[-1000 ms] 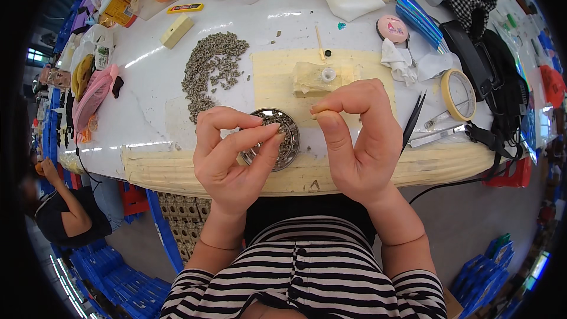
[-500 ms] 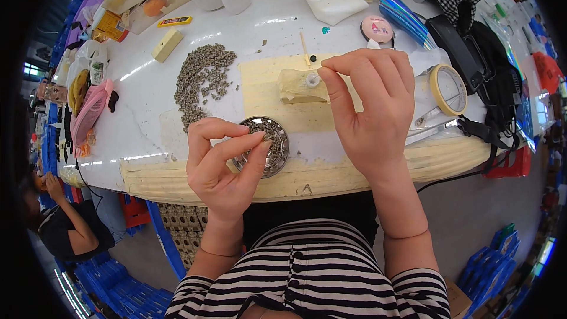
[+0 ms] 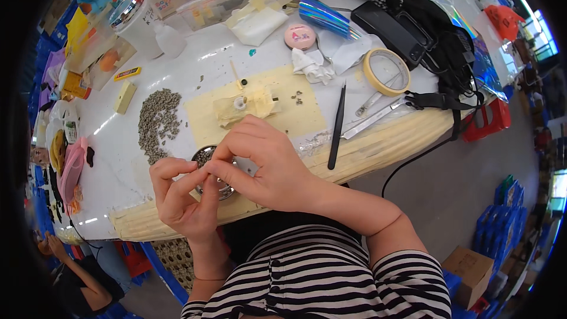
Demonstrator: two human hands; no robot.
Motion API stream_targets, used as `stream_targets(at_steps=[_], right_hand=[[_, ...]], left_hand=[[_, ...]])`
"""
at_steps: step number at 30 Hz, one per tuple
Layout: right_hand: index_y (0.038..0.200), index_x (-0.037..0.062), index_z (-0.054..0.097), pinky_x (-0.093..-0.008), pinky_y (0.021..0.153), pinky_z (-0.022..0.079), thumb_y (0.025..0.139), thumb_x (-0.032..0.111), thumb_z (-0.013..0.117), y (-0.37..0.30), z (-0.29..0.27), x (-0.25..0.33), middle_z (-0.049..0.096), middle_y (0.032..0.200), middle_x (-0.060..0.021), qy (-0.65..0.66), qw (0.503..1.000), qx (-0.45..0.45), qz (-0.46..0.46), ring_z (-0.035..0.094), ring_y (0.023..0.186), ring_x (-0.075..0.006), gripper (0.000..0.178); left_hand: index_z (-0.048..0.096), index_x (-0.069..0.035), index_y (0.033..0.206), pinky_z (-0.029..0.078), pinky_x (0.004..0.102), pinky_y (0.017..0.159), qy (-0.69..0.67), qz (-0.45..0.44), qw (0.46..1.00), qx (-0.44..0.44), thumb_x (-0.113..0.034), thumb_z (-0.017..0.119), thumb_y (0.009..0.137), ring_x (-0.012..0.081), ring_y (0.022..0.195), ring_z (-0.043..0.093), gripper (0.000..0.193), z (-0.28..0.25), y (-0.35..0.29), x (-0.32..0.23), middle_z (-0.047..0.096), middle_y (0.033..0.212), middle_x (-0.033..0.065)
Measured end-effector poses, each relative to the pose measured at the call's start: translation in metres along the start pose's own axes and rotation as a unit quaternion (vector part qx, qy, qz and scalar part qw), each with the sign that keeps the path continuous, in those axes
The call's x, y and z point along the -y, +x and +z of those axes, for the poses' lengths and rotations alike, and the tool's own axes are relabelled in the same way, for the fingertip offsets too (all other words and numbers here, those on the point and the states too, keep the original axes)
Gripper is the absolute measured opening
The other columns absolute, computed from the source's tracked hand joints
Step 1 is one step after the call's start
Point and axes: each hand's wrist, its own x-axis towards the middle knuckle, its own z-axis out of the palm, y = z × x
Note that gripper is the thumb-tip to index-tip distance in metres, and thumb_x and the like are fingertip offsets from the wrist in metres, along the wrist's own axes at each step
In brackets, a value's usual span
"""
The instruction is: The person picks up individual small metal pins from a pile and places them into a small metal container by hand.
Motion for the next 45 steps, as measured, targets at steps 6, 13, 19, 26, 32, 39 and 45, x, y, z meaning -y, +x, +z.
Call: stream_targets(at_steps=[6,13,19,26,32,39,45], right_hand=[[0.083,0.0077,0.07,-0.0335,0.07,0.045,0.074,0.011,0.082,-0.005,0.005,-0.007,0.064,0.08,-0.0036,-0.148,0.98,-0.079,-0.109,0.057,0.077,-0.0221,0.015],[0.095,0.0097,0.076,-0.0316,0.068,0.045,0.068,0.013,0.083,-0.011,0.018,-0.002,0.065,0.085,0.0006,-0.267,0.928,-0.143,-0.218,0.058,0.076,-0.0166,0.028],[0.101,0.007,0.078,-0.0305,0.067,0.047,0.073,0.013,0.082,-0.012,0.017,-0.006,0.07,0.089,-0.0014,-0.196,0.954,-0.117,-0.192,0.062,0.075,-0.0168,0.029],[0.094,0.0045,0.075,-0.0321,0.067,0.048,0.081,0.009,0.078,-0.013,0.011,-0.006,0.068,0.083,-0.0059,0.027,0.999,-0.037,-0.029,0.062,0.075,-0.0217,0.013],[0.09,0.0049,0.074,-0.0308,0.066,0.048,0.08,0.007,0.079,-0.011,0.008,-0.005,0.068,0.083,-0.0058,-0.02,0.996,-0.062,-0.059,0.062,0.075,-0.0212,0.011],[0.097,0.0057,0.077,-0.0293,0.064,0.048,0.074,0.007,0.083,-0.012,0.017,-0.003,0.071,0.086,-0.0043,-0.146,0.964,-0.125,-0.184,0.063,0.073,-0.0188,0.024],[0.099,0.0042,0.077,-0.0301,0.065,0.05,0.077,0.006,0.081,-0.014,0.014,-0.006,0.072,0.085,-0.0062,-0.068,0.987,-0.099,-0.111,0.064,0.072,-0.0201,0.022]], left_hand=[[0.075,-0.01,0.085,0.046,0.0382,0.082,0.02,-0.005,1.0,0.005,-0.001,0.083,0.064,0.0253,0.091,0.057,0.024,0.005,-0.001,-0.001,0.064,0.092,0.0035],[0.073,-0.007,0.085,0.046,0.0382,0.082,0.014,-0.023,1.0,0.003,0.0,0.082,0.066,0.0256,0.09,0.057,0.023,0.002,-0.001,0.002,0.064,0.09,0.0045],[0.074,-0.007,0.087,0.046,0.0388,0.082,-0.009,-0.018,0.999,-0.026,0.001,0.083,0.067,0.0255,0.091,0.057,0.023,0.003,-0.004,0.004,0.064,0.092,0.0044],[0.074,-0.006,0.088,0.044,0.0391,0.083,-0.002,0.026,1.0,0.001,0.002,0.081,0.07,0.0252,0.093,0.054,0.021,0.0,0.0,0.0,0.062,0.094,0.0049],[0.075,-0.008,0.088,0.045,0.0386,0.082,0.02,0.028,0.999,0.002,0.001,0.082,0.067,0.0256,0.093,0.056,0.024,0.001,0.0,0.0,0.063,0.093,0.004],[0.076,-0.008,0.087,0.046,0.0388,0.083,0.0,-0.011,1.0,-0.02,0.001,0.082,0.066,0.0257,0.092,0.056,0.024,0.004,-0.003,0.004,0.065,0.092,0.0033],[0.076,-0.009,0.088,0.046,0.0388,0.083,-0.003,0.01,1.0,-0.015,0.0,0.082,0.066,0.0255,0.092,0.056,0.025,0.002,-0.002,0.004,0.064,0.093,0.0029]])
